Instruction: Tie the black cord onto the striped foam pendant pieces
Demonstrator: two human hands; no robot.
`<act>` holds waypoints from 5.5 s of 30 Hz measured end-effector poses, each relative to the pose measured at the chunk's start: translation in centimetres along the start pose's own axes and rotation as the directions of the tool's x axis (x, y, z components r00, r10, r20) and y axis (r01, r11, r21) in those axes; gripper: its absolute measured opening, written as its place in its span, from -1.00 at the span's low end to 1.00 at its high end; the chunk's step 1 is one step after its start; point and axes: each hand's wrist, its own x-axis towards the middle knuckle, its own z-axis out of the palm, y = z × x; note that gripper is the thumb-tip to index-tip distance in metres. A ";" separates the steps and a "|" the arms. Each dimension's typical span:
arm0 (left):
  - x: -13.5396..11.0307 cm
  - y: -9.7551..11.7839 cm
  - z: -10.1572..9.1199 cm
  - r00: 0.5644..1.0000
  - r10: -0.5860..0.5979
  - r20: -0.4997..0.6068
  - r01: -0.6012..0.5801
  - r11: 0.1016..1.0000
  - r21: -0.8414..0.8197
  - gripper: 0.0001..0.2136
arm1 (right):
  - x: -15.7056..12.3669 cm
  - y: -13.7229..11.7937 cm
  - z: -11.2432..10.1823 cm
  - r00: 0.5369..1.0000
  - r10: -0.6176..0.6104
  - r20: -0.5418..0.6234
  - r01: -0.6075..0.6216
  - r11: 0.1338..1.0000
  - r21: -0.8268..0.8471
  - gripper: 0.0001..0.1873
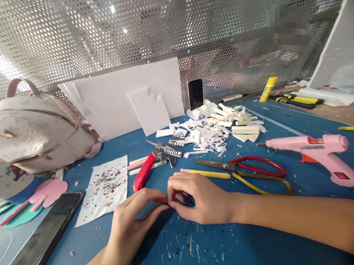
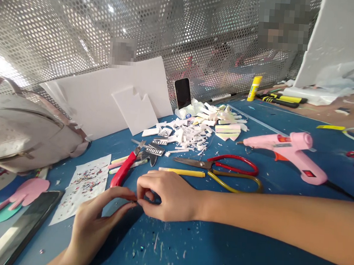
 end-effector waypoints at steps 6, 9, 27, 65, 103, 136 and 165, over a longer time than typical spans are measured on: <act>0.1 -0.1 -0.2 0.998 -0.062 0.009 0.062 0.997 -0.052 -0.88 | 0.1 0.0 0.0 0.999 0.016 -0.033 -0.015 0.999 0.032 -0.89; 0.1 0.0 -0.3 0.998 -0.059 0.028 0.061 0.995 -0.073 -0.89 | 0.1 0.0 -0.1 0.999 0.022 -0.043 -0.020 0.999 0.049 -0.88; 0.7 -0.1 -0.2 0.984 -0.175 -0.019 0.173 0.981 -0.088 -0.91 | 0.6 -0.2 -0.7 0.981 0.191 -0.045 -0.178 0.964 0.199 -0.96; 0.0 0.8 -0.3 0.999 0.028 -0.032 -0.031 0.995 -0.091 -0.83 | 0.4 0.3 -0.4 0.987 0.153 -0.057 -0.134 0.957 0.256 -0.83; 1.4 6.2 5.1 0.907 0.075 0.414 -0.075 0.997 -0.015 -0.92 | 0.7 0.7 -0.4 0.965 0.205 -0.165 -0.129 0.915 0.383 -0.88; 1.4 5.3 2.4 0.804 -0.028 0.595 0.108 0.989 -0.100 -0.90 | 0.6 0.8 -0.4 0.961 0.187 -0.202 -0.105 0.927 0.361 -0.88; 0.7 -1.1 -0.1 0.895 -0.425 0.132 0.433 0.764 -0.478 -0.93 | 0.8 1.3 -0.3 0.928 0.299 -0.221 -0.209 0.912 0.353 -0.94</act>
